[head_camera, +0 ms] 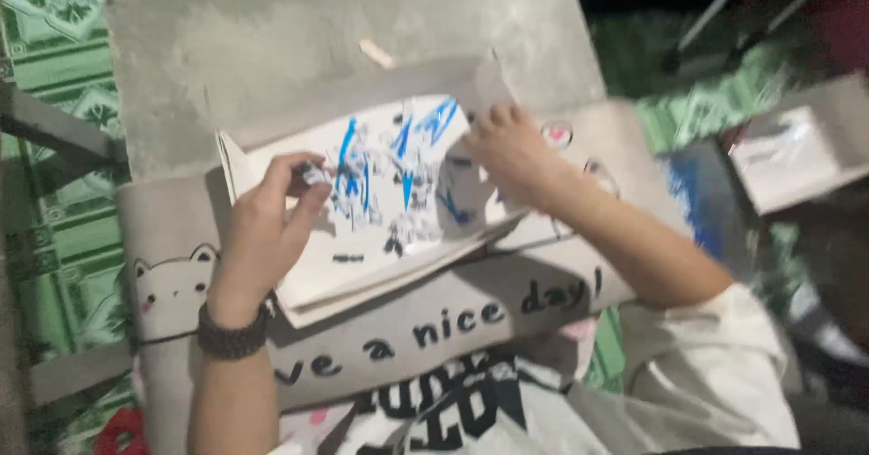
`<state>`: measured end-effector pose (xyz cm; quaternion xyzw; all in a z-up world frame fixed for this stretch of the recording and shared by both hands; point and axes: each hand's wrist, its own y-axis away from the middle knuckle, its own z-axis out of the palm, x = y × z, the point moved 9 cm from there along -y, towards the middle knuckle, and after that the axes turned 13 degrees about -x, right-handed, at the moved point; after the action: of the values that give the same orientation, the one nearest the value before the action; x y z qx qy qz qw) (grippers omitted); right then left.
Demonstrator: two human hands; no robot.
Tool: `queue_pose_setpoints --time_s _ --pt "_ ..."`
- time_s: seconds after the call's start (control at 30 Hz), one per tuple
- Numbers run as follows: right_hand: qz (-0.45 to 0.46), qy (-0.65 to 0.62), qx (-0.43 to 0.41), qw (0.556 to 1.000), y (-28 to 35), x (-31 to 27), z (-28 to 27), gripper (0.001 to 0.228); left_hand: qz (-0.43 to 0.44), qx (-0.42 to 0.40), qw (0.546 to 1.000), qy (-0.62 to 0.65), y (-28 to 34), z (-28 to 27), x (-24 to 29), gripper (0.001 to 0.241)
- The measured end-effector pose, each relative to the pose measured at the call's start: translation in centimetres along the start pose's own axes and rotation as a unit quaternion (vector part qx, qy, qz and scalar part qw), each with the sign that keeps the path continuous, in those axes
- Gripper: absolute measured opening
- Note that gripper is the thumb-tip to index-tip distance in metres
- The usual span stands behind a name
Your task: The person assembles small white and blue action figure parts from a box on their lap. They pick up individual pieces, connect them by hand, and hold the assembled figures.
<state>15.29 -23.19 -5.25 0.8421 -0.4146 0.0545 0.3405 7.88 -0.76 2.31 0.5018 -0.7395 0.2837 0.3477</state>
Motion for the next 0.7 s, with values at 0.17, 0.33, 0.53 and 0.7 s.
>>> queue_pose_setpoints --time_s 0.17,0.33,0.53,0.7 --pt "0.009 0.003 0.006 1.0 0.3 0.7 -1.0 0.053 0.008 -0.013 1.0 -0.001 -0.2 0.4 -0.2 0.027" --pt "-0.039 -0.118 -0.028 0.992 2.3 0.6 -4.5 0.054 0.016 -0.014 1.0 0.011 -0.2 0.3 0.0 0.028" --pt "-0.19 -0.415 0.129 0.881 5.5 -0.2 -11.5 0.037 0.05 0.028 0.993 0.108 0.2 -0.5 -0.4 0.027" --pt "-0.313 -0.501 0.198 0.782 6.2 -4.3 -14.4 0.013 0.095 0.06 0.958 0.263 0.7 -1.6 -0.7 0.036"
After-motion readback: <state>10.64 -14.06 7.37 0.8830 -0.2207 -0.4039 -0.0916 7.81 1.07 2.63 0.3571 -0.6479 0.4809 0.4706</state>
